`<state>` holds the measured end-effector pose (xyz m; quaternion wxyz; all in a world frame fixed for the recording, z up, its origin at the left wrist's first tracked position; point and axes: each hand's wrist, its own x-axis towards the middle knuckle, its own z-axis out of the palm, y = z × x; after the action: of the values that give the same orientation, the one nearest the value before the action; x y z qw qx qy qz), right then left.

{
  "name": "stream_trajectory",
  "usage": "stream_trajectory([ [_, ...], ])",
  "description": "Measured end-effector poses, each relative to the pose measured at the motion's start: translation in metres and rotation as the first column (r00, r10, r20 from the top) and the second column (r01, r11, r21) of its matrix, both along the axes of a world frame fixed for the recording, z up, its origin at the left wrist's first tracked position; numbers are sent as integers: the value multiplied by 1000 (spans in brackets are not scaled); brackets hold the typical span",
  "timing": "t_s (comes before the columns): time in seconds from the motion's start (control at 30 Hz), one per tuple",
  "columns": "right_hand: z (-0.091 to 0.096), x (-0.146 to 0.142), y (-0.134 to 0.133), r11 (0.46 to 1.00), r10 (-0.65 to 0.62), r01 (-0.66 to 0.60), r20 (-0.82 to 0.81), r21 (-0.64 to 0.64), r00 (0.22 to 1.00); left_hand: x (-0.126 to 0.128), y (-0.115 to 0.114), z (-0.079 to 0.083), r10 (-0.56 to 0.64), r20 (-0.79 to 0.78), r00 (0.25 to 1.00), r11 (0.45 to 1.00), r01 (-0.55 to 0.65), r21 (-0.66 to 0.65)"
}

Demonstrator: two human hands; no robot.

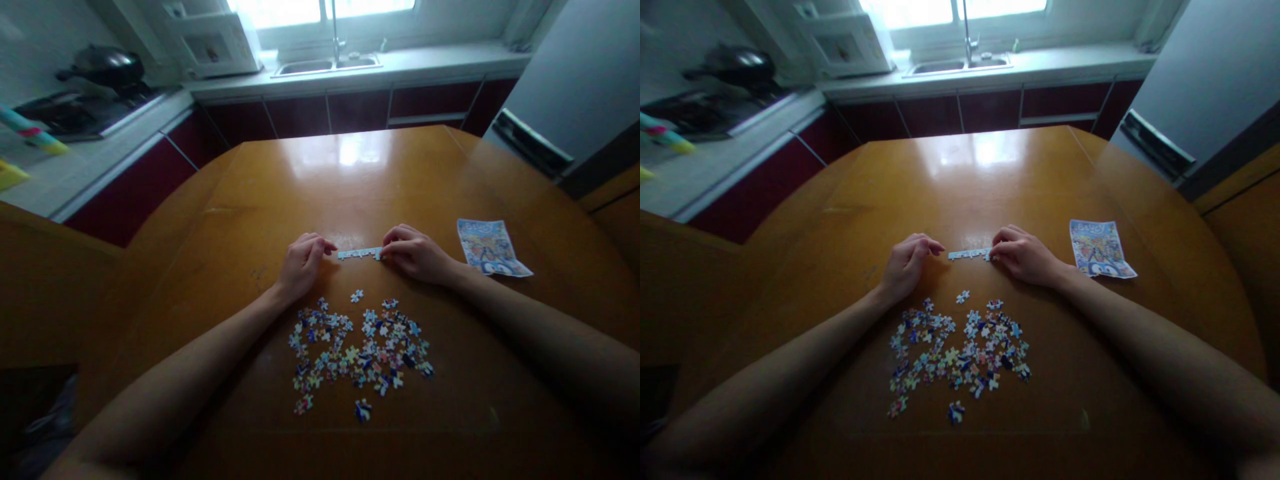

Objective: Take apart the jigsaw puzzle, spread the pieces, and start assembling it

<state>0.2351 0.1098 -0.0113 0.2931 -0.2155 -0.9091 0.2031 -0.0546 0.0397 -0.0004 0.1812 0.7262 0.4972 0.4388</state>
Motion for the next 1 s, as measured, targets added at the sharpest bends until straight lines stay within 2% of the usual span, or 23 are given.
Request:
stream_trajectory([
  [0.2,1,-2,0,998,-52,53,-23,32,998,2,-1,2,-1,-11,1000,1000,1,3],
  [0.77,1,-3,-1,999,-47,47,8,16,999,3,-1,1,9,-3,1000,1000,-9,-3],
  [1.0,-3,-2,1,995,-93,93,10,34,996,3,-2,2,3,-7,1000,1000,-3,-2],
])
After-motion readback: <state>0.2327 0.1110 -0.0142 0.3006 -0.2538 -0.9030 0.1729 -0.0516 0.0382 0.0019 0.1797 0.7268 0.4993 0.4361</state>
